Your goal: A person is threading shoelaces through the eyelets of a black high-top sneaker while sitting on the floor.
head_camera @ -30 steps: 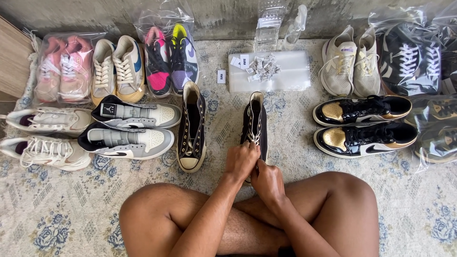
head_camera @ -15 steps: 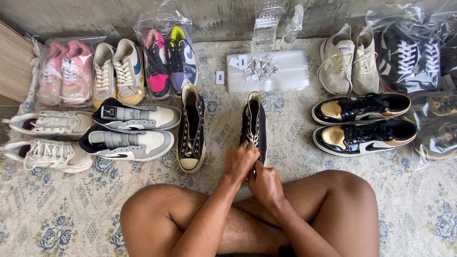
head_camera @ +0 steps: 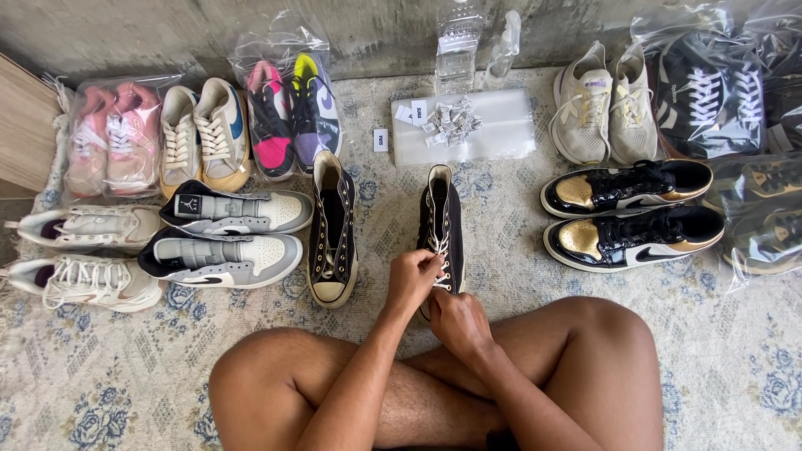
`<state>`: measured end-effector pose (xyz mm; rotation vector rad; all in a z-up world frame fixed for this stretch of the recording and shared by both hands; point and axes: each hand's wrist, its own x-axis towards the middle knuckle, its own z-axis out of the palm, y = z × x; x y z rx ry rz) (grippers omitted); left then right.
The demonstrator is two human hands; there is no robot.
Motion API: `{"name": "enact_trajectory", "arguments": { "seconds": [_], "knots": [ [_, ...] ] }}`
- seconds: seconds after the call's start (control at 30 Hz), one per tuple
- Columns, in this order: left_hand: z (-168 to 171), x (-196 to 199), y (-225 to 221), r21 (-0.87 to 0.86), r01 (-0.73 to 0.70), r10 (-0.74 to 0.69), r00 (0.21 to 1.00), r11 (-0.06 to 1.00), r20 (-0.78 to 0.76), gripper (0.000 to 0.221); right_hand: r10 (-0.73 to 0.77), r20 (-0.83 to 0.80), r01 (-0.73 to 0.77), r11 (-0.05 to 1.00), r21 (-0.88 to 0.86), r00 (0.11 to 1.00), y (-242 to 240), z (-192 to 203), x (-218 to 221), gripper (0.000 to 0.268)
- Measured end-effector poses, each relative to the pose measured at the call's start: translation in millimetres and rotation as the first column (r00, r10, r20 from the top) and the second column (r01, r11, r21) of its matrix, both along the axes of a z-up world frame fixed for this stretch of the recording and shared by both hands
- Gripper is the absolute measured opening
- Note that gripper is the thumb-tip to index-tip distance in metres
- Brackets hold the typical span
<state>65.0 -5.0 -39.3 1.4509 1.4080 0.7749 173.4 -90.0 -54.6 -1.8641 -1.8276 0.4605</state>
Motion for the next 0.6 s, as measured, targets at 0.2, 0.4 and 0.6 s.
{"name": "enact_trajectory", "arguments": {
  "seconds": [0.2, 0.4, 0.6],
  "knots": [
    [-3.7, -1.3, 2.9, 0.016, 0.023, -0.024, 0.997, 1.0, 0.068, 0.015, -0.011, -0.035, 0.012, 0.998, 0.055, 0.999, -0.1, 10.4, -2.6, 0.015],
    [30.1, -1.1, -0.9, 0.024, 0.002, -0.007, 0.974, 1.0, 0.227, 0.015, -0.012, -0.212, 0.04, 0.991, 0.127, 0.977, 2.2, 37.6, 4.8, 0.013],
    [17.2, -1.5, 1.3, 0.019, 0.02, -0.024, 0.979, 1.0, 0.204, 0.015, 0.024, -0.222, 0.003, 0.992, 0.122, 0.975, 3.7, 16.2, 10.4, 0.016]
  ]
}}
